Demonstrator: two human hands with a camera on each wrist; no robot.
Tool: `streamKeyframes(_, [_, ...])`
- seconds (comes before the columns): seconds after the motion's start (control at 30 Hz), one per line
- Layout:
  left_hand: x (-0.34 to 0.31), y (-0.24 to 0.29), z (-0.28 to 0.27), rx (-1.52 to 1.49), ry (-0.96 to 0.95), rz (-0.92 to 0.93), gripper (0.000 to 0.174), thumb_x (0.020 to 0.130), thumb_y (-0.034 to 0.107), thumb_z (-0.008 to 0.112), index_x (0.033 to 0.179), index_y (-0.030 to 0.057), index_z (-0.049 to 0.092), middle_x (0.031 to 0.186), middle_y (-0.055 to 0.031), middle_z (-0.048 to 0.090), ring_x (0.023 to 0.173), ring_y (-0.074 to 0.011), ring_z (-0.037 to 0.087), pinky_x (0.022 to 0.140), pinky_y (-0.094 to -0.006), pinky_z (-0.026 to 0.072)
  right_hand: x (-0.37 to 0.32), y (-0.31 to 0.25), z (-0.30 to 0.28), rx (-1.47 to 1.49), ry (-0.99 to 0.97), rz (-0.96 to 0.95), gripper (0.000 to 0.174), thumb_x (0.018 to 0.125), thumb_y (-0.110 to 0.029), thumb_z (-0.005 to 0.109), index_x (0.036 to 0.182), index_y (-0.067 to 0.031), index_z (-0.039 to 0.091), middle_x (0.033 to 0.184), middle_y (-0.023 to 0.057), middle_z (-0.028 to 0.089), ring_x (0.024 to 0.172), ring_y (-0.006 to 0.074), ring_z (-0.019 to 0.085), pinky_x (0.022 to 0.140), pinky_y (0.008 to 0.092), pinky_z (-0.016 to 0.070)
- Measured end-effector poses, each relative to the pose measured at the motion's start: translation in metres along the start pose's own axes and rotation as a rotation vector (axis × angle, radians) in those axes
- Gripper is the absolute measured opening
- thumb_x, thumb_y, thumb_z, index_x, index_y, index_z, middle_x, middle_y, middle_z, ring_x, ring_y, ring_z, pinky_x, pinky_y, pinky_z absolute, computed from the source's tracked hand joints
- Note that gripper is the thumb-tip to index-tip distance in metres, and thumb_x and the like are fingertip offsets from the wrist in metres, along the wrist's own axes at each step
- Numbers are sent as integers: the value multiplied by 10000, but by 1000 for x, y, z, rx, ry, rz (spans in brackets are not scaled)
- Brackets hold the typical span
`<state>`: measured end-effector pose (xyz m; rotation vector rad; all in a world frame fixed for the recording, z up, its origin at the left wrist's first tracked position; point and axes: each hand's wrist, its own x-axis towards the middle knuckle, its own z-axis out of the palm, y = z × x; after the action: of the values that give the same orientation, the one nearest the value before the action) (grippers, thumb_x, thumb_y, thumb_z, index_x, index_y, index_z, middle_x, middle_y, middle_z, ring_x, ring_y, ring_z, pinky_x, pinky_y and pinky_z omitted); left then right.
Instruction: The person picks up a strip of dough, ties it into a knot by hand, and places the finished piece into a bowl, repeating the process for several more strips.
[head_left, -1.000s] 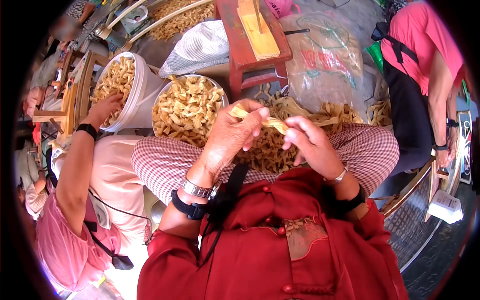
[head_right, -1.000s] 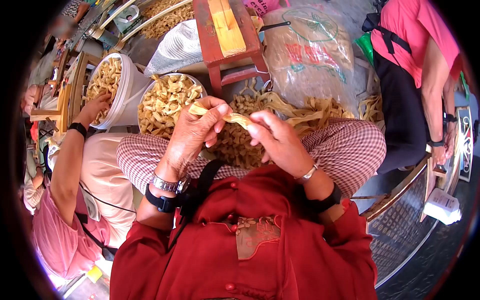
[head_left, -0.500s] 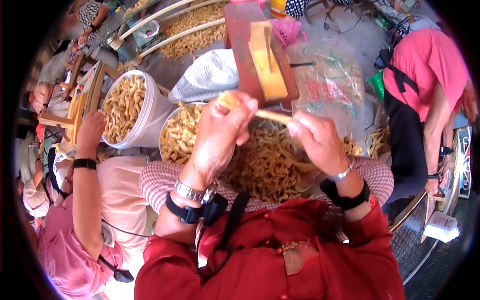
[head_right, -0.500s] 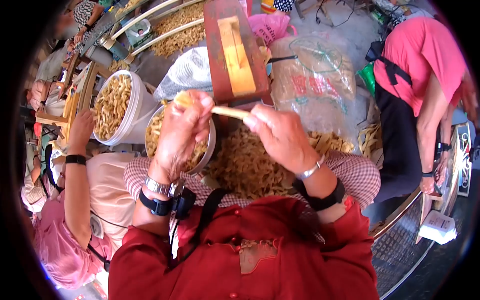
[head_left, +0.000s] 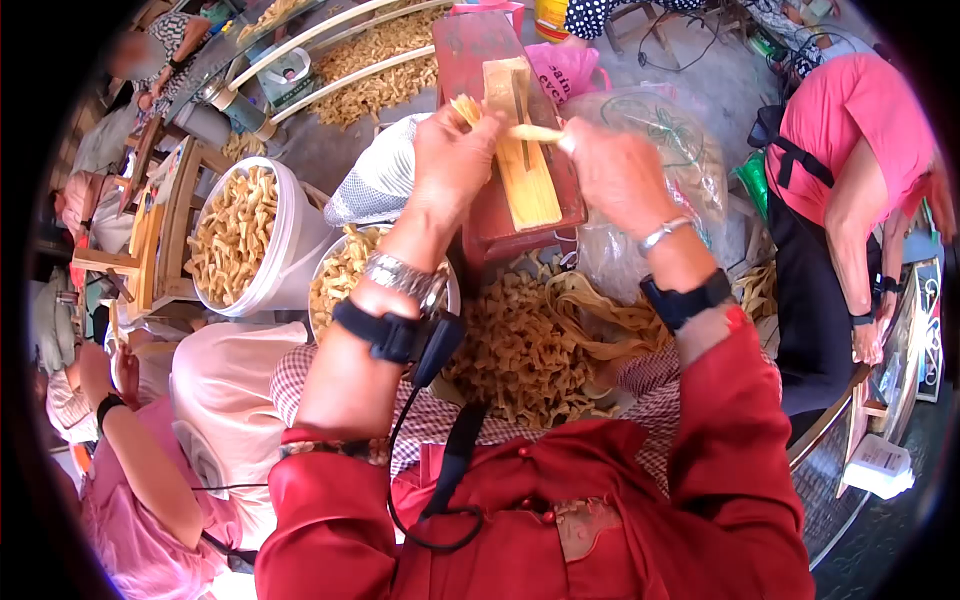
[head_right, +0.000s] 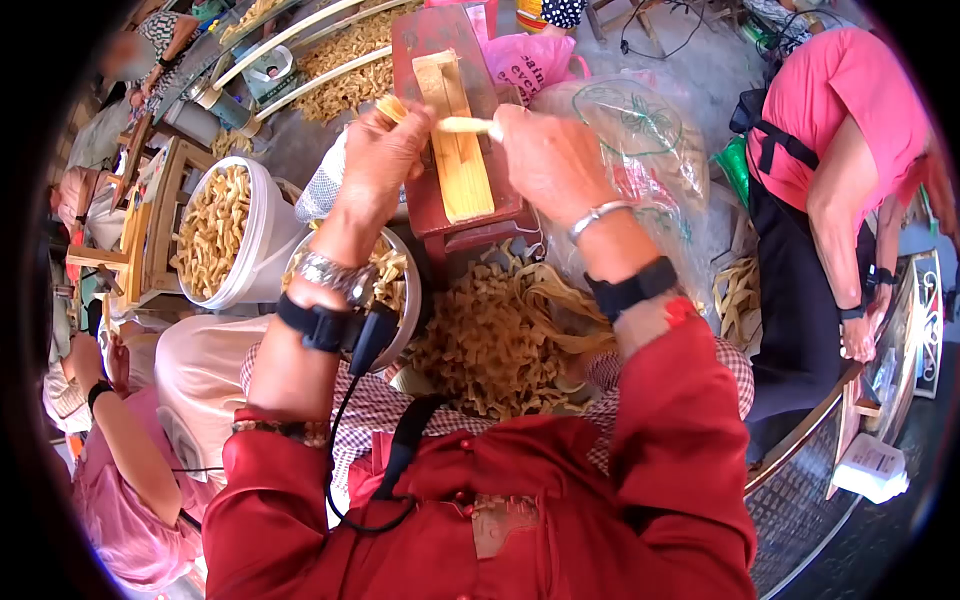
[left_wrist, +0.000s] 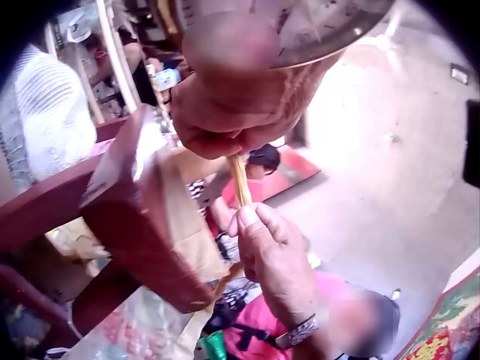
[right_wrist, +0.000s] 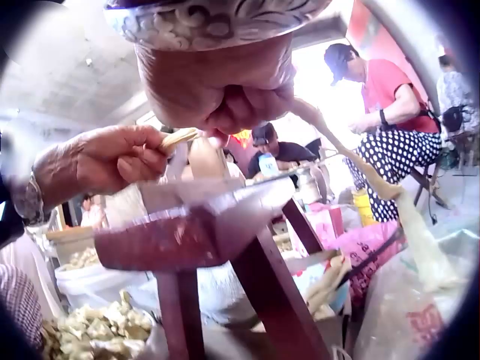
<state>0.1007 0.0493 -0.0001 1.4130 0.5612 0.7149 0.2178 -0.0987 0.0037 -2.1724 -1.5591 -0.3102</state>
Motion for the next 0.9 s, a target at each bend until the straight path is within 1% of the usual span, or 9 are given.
streamKeyframes(0.1, [-8,-6,-16,256,68,-55,124,866,121,614,794,22,629,647,22,594,519,-26,453,458,-210,355,-17,-1,13,44,-49,49,104,888,-147,497,847,-53,484,655,177,556,620,386,570,522,461,429])
streamKeyframes(0.3, [-84,26,-37,398,-220,-312,257,845,262,684,801,17,616,597,-3,578,499,-44,495,367,-187,330,-75,-60,-14,546,54,69,39,857,-92,532,830,-68,519,697,138,549,651,330,583,542,424,441])
streamKeyframes(0.37, [-110,8,-46,277,-273,-374,318,832,254,700,936,-18,570,705,-40,613,556,-64,539,410,-186,417,-90,-81,-11,583,85,-43,51,832,-95,562,806,-77,523,688,108,536,649,291,588,544,398,447])
streamKeyframes(0.47, [-142,-34,-50,35,-241,-413,282,858,219,681,960,-19,569,741,-20,606,620,-73,542,522,-201,445,-108,-115,-6,694,140,-156,66,804,-98,599,800,-90,534,669,82,528,611,257,582,521,374,450])
streamKeyframes(0.57, [-162,-53,-48,194,-382,-637,358,934,342,558,929,-15,591,746,-21,598,664,-86,545,584,-233,454,-120,-149,6,798,231,-246,79,771,-86,603,783,-85,525,671,51,530,588,216,578,500,342,450])
streamKeyframes(0.6, [-169,-49,-44,-2,-482,-696,455,955,431,473,929,-3,606,763,-46,622,669,-105,553,605,-244,458,-126,-157,8,828,185,-266,76,776,-87,596,786,-76,521,666,52,524,587,216,577,500,341,447])
streamKeyframes(0.63, [-174,-9,-23,-80,-478,-771,485,941,474,471,958,10,610,768,-55,635,650,-112,545,608,-254,457,-132,-164,9,860,141,-287,75,780,-88,588,789,-66,517,661,54,519,586,216,576,500,340,445])
streamKeyframes(0.7, [-171,-15,-17,-296,-468,-1011,498,930,493,479,998,14,598,731,-29,618,587,-84,491,570,-260,437,-143,-176,12,919,53,-335,77,790,-90,573,795,-47,510,651,56,508,583,217,573,500,338,441])
streamKeyframes(0.9, [-167,2,-18,-387,-731,-1098,329,896,333,611,1015,27,582,708,23,573,514,-27,366,452,-173,307,-154,-192,-12,1089,54,-271,120,822,-136,598,793,-68,504,658,54,499,601,233,559,507,342,428])
